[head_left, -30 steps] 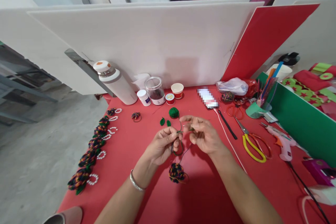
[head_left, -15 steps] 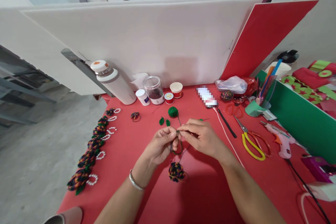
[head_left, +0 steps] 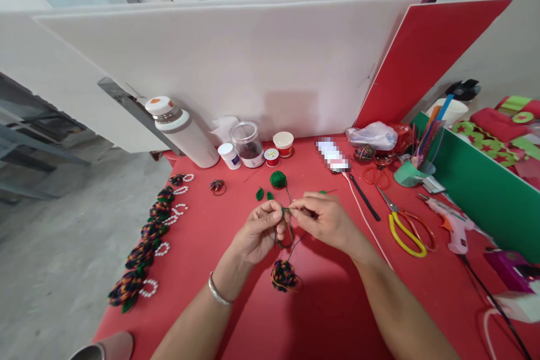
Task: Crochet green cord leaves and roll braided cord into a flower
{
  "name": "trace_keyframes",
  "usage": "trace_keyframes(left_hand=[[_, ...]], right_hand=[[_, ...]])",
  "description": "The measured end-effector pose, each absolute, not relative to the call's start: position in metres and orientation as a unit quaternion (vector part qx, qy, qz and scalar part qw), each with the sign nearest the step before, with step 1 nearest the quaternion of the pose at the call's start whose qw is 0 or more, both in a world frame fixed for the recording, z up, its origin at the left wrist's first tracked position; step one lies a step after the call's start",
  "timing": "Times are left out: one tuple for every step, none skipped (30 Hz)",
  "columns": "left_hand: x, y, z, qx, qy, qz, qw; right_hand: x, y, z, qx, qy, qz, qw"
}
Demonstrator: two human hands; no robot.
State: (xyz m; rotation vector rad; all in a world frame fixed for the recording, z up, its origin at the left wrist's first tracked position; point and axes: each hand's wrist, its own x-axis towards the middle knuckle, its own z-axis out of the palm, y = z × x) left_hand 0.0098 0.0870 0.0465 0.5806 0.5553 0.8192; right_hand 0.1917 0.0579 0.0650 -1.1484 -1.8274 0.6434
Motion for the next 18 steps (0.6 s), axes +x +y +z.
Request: trace_keyframes(left_hand=[[0.0097, 0.0869, 0.0466, 0.276, 0.264, 0.388, 0.839], [0.0096, 0.0869, 0.0464, 0.277, 0.265, 0.387, 0.838], [0.0096, 0.0870, 0.0459, 0.279, 0.266, 0.387, 0.838], [0.0096, 0.0873, 0.0451, 0.280, 0.267, 0.387, 0.837], [0.0096, 0.0875, 0.0441, 0.280, 0.268, 0.387, 0.837], [0.0095, 0.0878, 0.0430, 0.281, 0.268, 0.387, 0.836], [0.0092, 0.0880, 0.0419, 0.281, 0.267, 0.387, 0.837], [0.0089, 0.0881, 0.0408, 0.282, 0.266, 0.385, 0.838], [0.0086, 0.0880, 0.0399, 0.283, 0.265, 0.382, 0.839], [0.0084, 0.0879, 0.0393, 0.285, 0.265, 0.379, 0.840], [0.0081, 0.0877, 0.0389, 0.287, 0.264, 0.376, 0.841], [0.0080, 0.0874, 0.0389, 0.289, 0.265, 0.373, 0.841], [0.0080, 0.0870, 0.0393, 0.290, 0.267, 0.371, 0.840], [0.0081, 0.0867, 0.0400, 0.291, 0.269, 0.369, 0.841], [0.0083, 0.0864, 0.0411, 0.290, 0.271, 0.368, 0.841], [0.0086, 0.0862, 0.0423, 0.289, 0.272, 0.367, 0.841], [0.0089, 0.0860, 0.0436, 0.287, 0.272, 0.367, 0.842], [0.0091, 0.0859, 0.0448, 0.286, 0.270, 0.367, 0.843]], right_hand=[[0.1917, 0.0576, 0.0654, -0.465, -0.730, 0.257, 0.431], [0.1918, 0.0572, 0.0659, -0.468, -0.728, 0.258, 0.430], [0.1920, 0.0569, 0.0662, -0.470, -0.726, 0.259, 0.430], [0.1922, 0.0567, 0.0664, -0.471, -0.724, 0.260, 0.431], [0.1924, 0.0567, 0.0664, -0.473, -0.723, 0.261, 0.431], [0.1927, 0.0568, 0.0661, -0.474, -0.722, 0.261, 0.431], [0.1931, 0.0571, 0.0656, -0.475, -0.723, 0.261, 0.430], [0.1933, 0.0575, 0.0650, -0.474, -0.724, 0.259, 0.429], [0.1935, 0.0580, 0.0644, -0.470, -0.727, 0.258, 0.428], [0.1936, 0.0584, 0.0638, -0.465, -0.731, 0.258, 0.427], [0.1935, 0.0588, 0.0633, -0.459, -0.735, 0.259, 0.427], [0.1933, 0.0589, 0.0631, -0.454, -0.737, 0.262, 0.426], [0.1930, 0.0590, 0.0631, -0.451, -0.739, 0.267, 0.424], [0.1927, 0.0589, 0.0633, -0.450, -0.739, 0.272, 0.421], [0.1924, 0.0588, 0.0636, -0.452, -0.738, 0.274, 0.419], [0.1923, 0.0587, 0.0639, -0.458, -0.736, 0.272, 0.419], [0.1923, 0.0588, 0.0641, -0.466, -0.732, 0.267, 0.421], [0.1924, 0.0589, 0.0641, -0.474, -0.727, 0.260, 0.425]])
